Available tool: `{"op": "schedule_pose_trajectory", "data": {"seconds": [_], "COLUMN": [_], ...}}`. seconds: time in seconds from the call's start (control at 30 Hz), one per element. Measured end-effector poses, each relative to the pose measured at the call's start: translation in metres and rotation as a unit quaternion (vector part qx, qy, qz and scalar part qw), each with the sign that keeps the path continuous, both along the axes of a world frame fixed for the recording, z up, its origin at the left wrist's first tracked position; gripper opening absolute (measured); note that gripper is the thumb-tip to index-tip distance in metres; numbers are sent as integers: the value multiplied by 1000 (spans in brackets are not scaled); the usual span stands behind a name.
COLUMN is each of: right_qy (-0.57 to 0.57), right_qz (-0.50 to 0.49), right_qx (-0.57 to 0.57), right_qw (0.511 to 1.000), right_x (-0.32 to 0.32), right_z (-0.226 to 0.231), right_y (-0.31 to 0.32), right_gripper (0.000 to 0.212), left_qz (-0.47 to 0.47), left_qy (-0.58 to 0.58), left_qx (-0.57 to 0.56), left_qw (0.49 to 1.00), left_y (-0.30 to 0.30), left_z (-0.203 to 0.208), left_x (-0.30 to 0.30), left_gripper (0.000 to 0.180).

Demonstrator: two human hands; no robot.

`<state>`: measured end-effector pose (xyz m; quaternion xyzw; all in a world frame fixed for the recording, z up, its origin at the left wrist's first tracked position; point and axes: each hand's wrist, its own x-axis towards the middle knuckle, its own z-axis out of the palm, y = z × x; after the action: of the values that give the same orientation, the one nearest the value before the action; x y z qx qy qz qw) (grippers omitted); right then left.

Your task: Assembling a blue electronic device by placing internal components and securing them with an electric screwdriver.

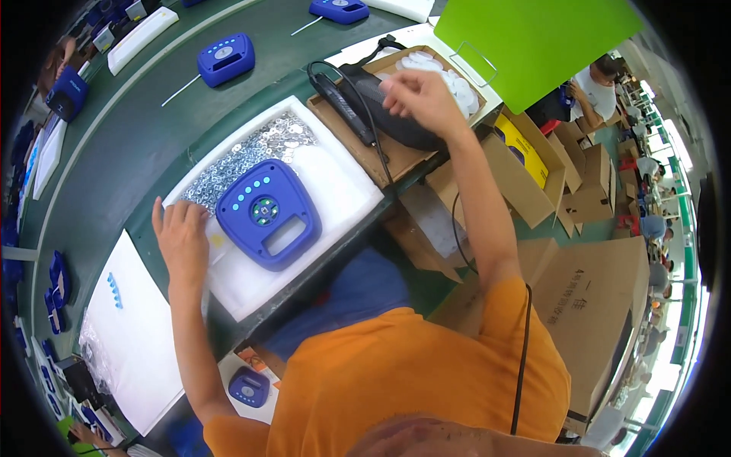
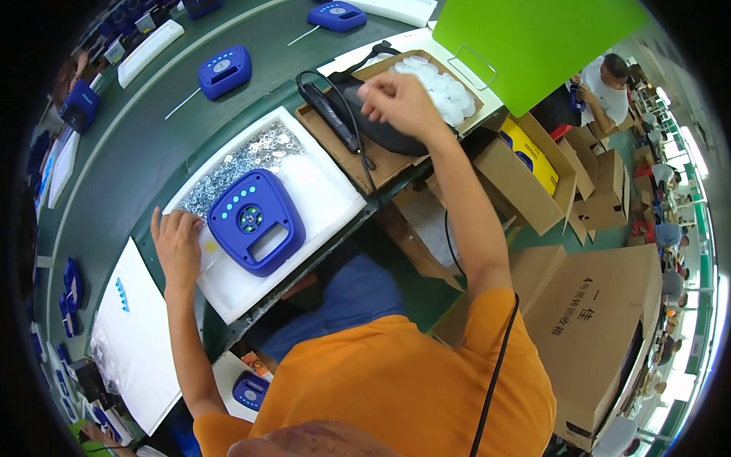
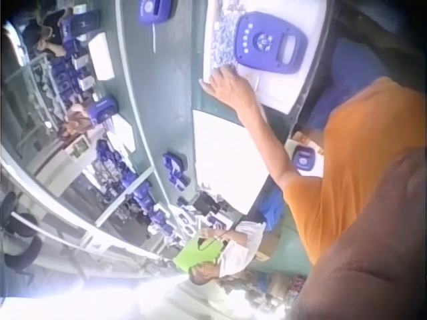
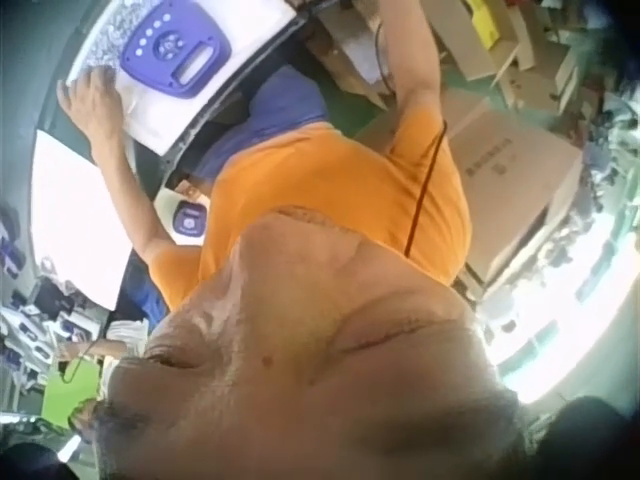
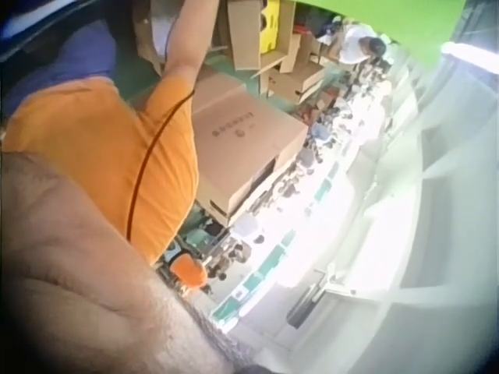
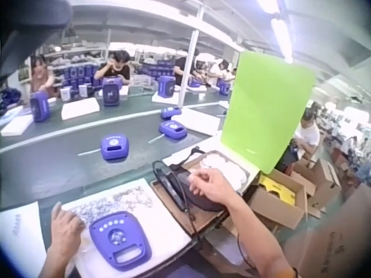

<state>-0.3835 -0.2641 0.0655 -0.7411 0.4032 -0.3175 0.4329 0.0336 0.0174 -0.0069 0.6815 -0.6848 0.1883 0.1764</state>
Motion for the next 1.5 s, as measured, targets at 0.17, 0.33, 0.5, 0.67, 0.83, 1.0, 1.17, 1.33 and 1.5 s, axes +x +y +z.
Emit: {"op": "schedule_pose_trajectory", "data": {"seconds": [0.17, 0.33, 0.5, 0.67, 0.83, 1.0, 1.17, 1.33, 1.5], "right_qy": [131, 457, 542, 531, 244, 54, 35, 140, 122], "right_qz": [-125, -74, -51, -76, -94, 103, 228, 204, 158], "right_qx": [-134, -300, -269, -367, -513, -139, -91, -195, -251], "right_qw": [974, 834, 795, 760, 818, 983, 969, 949, 947], "right_x": [-44, -51, -27, -24, 10, 85, 142, 154, 154], "right_z": [-25, -63, -67, -53, -22, -7, -32, -45, -50], "right_y": [-107, -153, -150, -138, -82, 60, 124, 133, 134], "right_gripper": [32, 44, 39, 29, 20, 22, 19, 17, 15], "left_qz": [-19, 14, 24, -1, -9, -7, -20, -16, -20], "left_qy": [105, 372, 398, 400, 418, 429, 423, 424, 396], "left_qx": [-41, -92, -105, -122, -136, -124, -119, -116, -103], "left_qw": [993, 923, 911, 908, 898, 895, 898, 898, 912], "left_y": [-8, -27, -23, -17, -16, -19, -19, -19, -17], "left_z": [30, 31, 12, 2, 2, -1, -3, -3, -2], "left_x": [-9, -29, -28, -25, -31, -35, -37, -38, -37], "left_gripper": [6, 3, 7, 7, 7, 7, 9, 8, 11]}}
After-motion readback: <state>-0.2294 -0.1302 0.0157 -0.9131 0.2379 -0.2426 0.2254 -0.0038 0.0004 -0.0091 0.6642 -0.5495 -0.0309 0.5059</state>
